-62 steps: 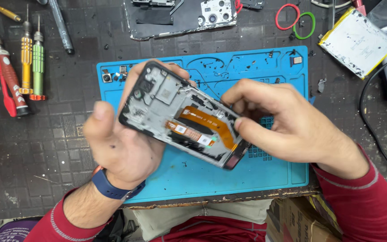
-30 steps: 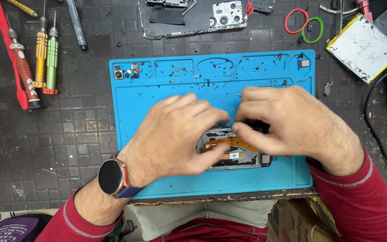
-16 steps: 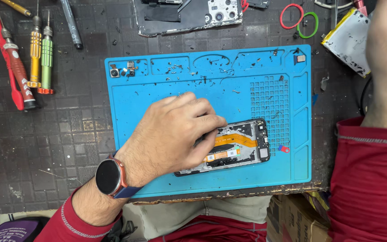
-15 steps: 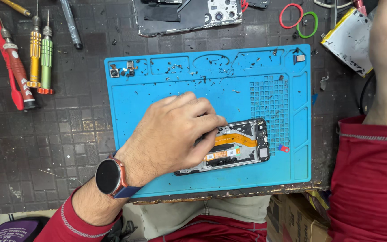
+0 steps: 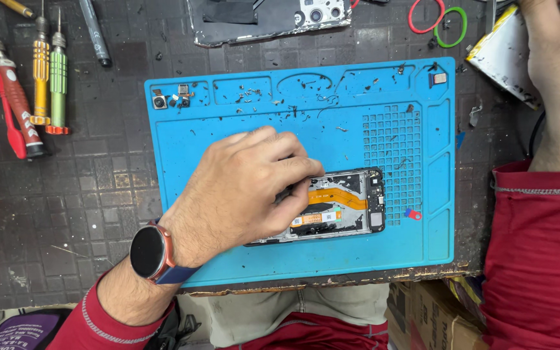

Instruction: The person opens a smartphone, pries out its old battery using a metal pry tool, peels adhesive from the frame, places a new battery into the phone body, and tightens screws with a screwdriver on a blue repair mat.

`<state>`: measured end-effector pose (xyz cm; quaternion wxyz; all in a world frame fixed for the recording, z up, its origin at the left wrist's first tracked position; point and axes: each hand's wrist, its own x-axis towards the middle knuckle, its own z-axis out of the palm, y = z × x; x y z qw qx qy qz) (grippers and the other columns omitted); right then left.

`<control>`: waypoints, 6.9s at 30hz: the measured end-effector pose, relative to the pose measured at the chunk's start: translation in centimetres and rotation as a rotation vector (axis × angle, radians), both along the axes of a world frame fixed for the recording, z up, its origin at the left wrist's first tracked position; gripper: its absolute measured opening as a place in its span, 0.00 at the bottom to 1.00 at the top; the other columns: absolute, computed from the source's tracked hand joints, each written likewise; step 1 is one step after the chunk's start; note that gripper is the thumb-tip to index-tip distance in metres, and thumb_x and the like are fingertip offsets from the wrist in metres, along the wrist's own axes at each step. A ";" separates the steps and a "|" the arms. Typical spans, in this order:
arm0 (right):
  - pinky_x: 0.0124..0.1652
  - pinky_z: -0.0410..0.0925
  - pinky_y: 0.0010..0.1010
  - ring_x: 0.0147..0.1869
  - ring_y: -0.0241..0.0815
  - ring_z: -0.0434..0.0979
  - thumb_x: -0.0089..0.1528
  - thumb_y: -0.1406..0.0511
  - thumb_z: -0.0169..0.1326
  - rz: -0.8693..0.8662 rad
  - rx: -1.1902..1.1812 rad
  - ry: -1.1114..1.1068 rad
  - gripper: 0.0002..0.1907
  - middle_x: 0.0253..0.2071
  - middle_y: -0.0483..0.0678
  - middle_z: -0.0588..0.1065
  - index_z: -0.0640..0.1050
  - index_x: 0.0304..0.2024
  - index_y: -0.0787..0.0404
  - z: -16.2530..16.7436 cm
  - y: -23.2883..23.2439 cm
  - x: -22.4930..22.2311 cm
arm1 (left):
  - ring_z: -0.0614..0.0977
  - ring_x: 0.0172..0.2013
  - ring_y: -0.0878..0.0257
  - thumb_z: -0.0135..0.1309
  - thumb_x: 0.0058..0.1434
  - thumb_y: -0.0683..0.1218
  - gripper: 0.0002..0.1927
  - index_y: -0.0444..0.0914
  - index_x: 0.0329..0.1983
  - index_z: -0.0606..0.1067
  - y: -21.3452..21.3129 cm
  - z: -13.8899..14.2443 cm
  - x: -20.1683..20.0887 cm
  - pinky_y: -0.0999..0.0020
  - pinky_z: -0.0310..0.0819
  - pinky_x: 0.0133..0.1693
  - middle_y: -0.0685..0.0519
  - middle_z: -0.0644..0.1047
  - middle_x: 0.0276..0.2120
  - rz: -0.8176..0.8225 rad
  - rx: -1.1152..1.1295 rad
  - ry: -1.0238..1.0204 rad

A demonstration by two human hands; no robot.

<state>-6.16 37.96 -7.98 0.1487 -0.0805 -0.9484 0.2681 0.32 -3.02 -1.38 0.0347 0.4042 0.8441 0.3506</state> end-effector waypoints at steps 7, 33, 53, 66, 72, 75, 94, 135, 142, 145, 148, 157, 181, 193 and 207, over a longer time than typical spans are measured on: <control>0.36 0.71 0.28 0.36 0.36 0.79 0.74 0.62 0.52 0.110 0.028 0.071 0.11 0.37 0.47 0.77 0.76 0.43 0.65 -1.2 0.7 -0.5 | 0.78 0.35 0.59 0.59 0.58 0.44 0.07 0.42 0.40 0.82 0.1 0.1 -0.1 0.62 0.74 0.37 0.56 0.77 0.33 0.009 0.005 -0.034; 0.34 0.69 0.26 0.34 0.37 0.77 0.75 0.69 0.46 0.261 -0.096 0.108 0.07 0.35 0.50 0.75 0.72 0.42 0.66 0.7 -4.3 5.5 | 0.78 0.37 0.57 0.59 0.61 0.42 0.06 0.41 0.41 0.81 -0.2 -1.0 -0.7 0.63 0.74 0.34 0.55 0.76 0.35 0.033 0.075 0.017; 0.34 0.71 0.27 0.35 0.39 0.77 0.75 0.69 0.46 0.303 -0.104 0.129 0.07 0.35 0.53 0.75 0.71 0.43 0.68 3.5 -8.8 7.1 | 0.81 0.30 0.56 0.56 0.71 0.45 0.05 0.40 0.44 0.79 -0.5 0.1 -0.8 0.63 0.74 0.29 0.53 0.79 0.34 0.233 0.133 -0.032; 0.35 0.71 0.28 0.35 0.39 0.78 0.75 0.69 0.46 0.303 -0.119 0.138 0.07 0.36 0.54 0.74 0.71 0.43 0.69 4.1 -8.8 7.5 | 0.75 0.23 0.74 0.51 0.80 0.42 0.07 0.36 0.47 0.78 -1.5 0.5 0.3 0.78 0.66 0.27 0.57 0.76 0.25 0.448 0.471 -0.146; 0.35 0.72 0.29 0.35 0.40 0.78 0.75 0.69 0.46 0.287 -0.123 0.139 0.07 0.36 0.55 0.74 0.70 0.43 0.69 4.3 -8.6 7.9 | 0.75 0.22 0.75 0.54 0.77 0.42 0.04 0.37 0.46 0.79 -1.0 0.0 0.4 0.79 0.67 0.26 0.57 0.77 0.26 0.425 0.455 -0.097; 0.35 0.72 0.29 0.35 0.40 0.78 0.75 0.69 0.46 0.286 -0.127 0.147 0.07 0.36 0.55 0.74 0.70 0.43 0.69 4.3 -8.7 7.9 | 0.76 0.22 0.76 0.57 0.76 0.42 0.02 0.38 0.45 0.79 -0.9 0.0 0.3 0.80 0.68 0.25 0.58 0.78 0.26 0.387 0.446 -0.090; 0.35 0.73 0.31 0.35 0.41 0.78 0.76 0.69 0.47 0.150 -0.101 0.188 0.08 0.36 0.57 0.74 0.69 0.44 0.70 2.7 -5.5 9.7 | 0.75 0.22 0.71 0.71 0.63 0.43 0.08 0.42 0.40 0.81 -0.5 0.3 0.1 0.74 0.62 0.23 0.60 0.73 0.20 0.268 0.381 0.076; 0.34 0.77 0.35 0.32 0.48 0.84 0.58 0.79 0.59 0.802 -0.394 0.388 0.14 0.32 0.55 0.74 0.67 0.42 0.74 6.1 -12.9 6.8 | 0.73 0.35 0.59 0.67 0.60 0.50 0.11 0.44 0.41 0.79 -0.1 0.3 -0.2 0.63 0.66 0.39 0.56 0.71 0.31 -0.117 0.187 0.032; 0.32 0.77 0.35 0.32 0.48 0.84 0.56 0.78 0.60 0.875 -0.426 0.400 0.15 0.30 0.55 0.74 0.67 0.40 0.75 6.0 -13.6 6.6 | 0.74 0.42 0.57 0.69 0.53 0.52 0.18 0.43 0.43 0.78 -0.2 0.1 -0.3 0.60 0.67 0.44 0.56 0.73 0.39 -0.145 0.158 0.044; 0.31 0.77 0.34 0.32 0.48 0.84 0.56 0.78 0.60 0.881 -0.417 0.390 0.14 0.29 0.54 0.75 0.67 0.39 0.74 6.1 -13.6 6.6 | 0.74 0.42 0.57 0.70 0.51 0.52 0.20 0.43 0.44 0.78 -0.2 0.0 -0.3 0.60 0.67 0.45 0.56 0.73 0.40 -0.151 0.141 0.044; 0.30 0.77 0.32 0.30 0.46 0.84 0.59 0.78 0.60 0.904 -0.398 0.386 0.14 0.28 0.54 0.75 0.67 0.40 0.73 6.3 -13.5 6.4 | 0.74 0.43 0.58 0.71 0.49 0.53 0.23 0.44 0.46 0.77 -0.3 0.0 -0.4 0.59 0.67 0.44 0.57 0.73 0.41 -0.165 0.117 0.042; 0.31 0.77 0.34 0.31 0.47 0.85 0.58 0.76 0.60 0.908 -0.342 0.395 0.14 0.28 0.54 0.75 0.68 0.40 0.72 6.6 -13.5 6.4 | 0.74 0.41 0.58 0.72 0.45 0.56 0.27 0.44 0.47 0.77 -0.2 -0.2 -0.3 0.59 0.66 0.43 0.57 0.72 0.39 -0.177 0.081 0.046; 0.26 0.70 0.29 0.27 0.41 0.79 0.53 0.70 0.68 1.084 -0.202 0.291 0.15 0.29 0.47 0.77 0.71 0.25 0.59 9.4 -14.0 6.2 | 0.72 0.42 0.53 0.67 0.45 0.54 0.20 0.41 0.38 0.76 -0.1 -0.4 -0.2 0.58 0.69 0.41 0.54 0.74 0.42 -0.092 0.035 -0.008; 0.28 0.72 0.30 0.29 0.42 0.81 0.53 0.75 0.67 0.997 -0.192 0.278 0.13 0.33 0.53 0.79 0.74 0.34 0.64 9.1 -13.7 6.4 | 0.73 0.43 0.54 0.69 0.44 0.54 0.20 0.42 0.36 0.77 -0.6 -0.2 -0.8 0.58 0.70 0.43 0.55 0.74 0.42 -0.019 0.045 0.014; 0.33 0.75 0.27 0.34 0.37 0.85 0.52 0.76 0.60 0.915 -0.149 -0.214 0.11 0.39 0.46 0.84 0.76 0.28 0.54 11.8 -13.2 7.0 | 0.73 0.43 0.54 0.70 0.44 0.55 0.22 0.42 0.38 0.77 -0.7 0.1 -0.8 0.58 0.69 0.44 0.54 0.73 0.43 -0.013 0.059 0.004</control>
